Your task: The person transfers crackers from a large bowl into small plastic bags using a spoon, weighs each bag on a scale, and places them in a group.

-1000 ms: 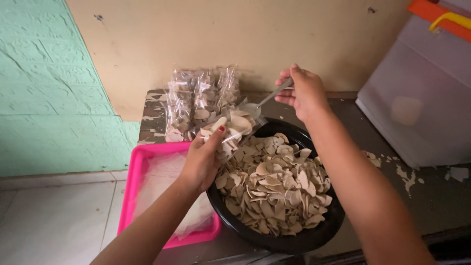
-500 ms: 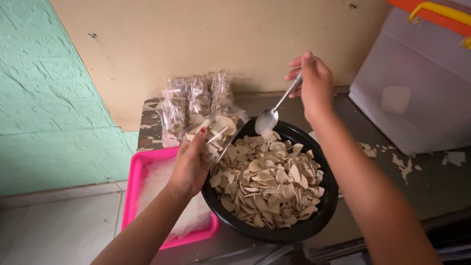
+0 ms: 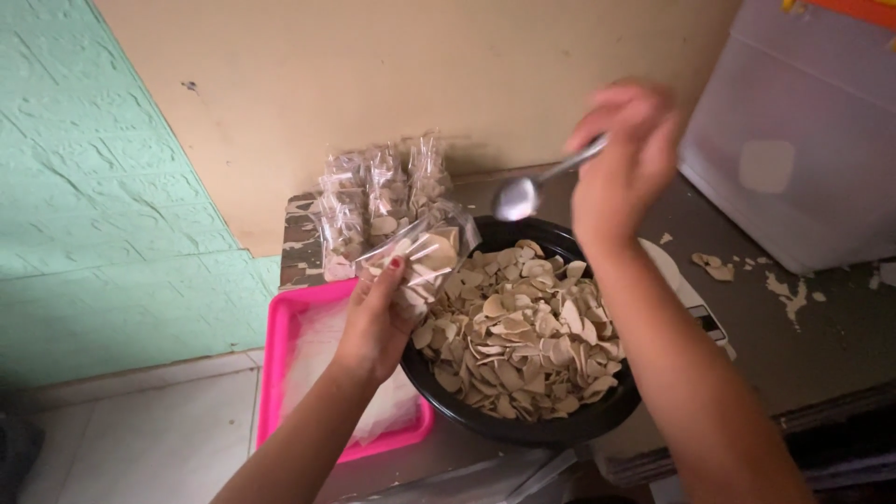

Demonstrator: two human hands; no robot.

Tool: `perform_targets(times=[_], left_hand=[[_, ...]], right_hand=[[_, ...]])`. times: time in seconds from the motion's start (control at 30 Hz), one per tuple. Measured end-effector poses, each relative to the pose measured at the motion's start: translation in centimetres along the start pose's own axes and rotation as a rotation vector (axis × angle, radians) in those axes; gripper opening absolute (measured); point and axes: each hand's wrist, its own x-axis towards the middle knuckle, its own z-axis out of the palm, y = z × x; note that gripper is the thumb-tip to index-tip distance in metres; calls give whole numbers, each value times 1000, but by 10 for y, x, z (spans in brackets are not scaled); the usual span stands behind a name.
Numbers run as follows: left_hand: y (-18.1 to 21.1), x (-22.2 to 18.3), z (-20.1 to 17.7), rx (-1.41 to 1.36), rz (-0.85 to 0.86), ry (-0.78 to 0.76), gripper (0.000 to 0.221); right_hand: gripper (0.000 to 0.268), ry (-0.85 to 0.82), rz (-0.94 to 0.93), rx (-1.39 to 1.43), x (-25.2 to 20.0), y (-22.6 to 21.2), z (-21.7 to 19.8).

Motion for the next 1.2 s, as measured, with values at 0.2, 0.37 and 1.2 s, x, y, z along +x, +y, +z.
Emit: perform_targets(times=[0.2,0.37,1.2], left_hand=[[-11,8,-13,9,76,-8,5],[-35,28,-32,94,77,151,43],[-36,31,-39,72,101,107,41]], right_hand=[[43,-136,323,-170,14,-42,17],[36,-185,88,-117,-12,-28,27],[32,-379,-164,-28,-31,-26,31]])
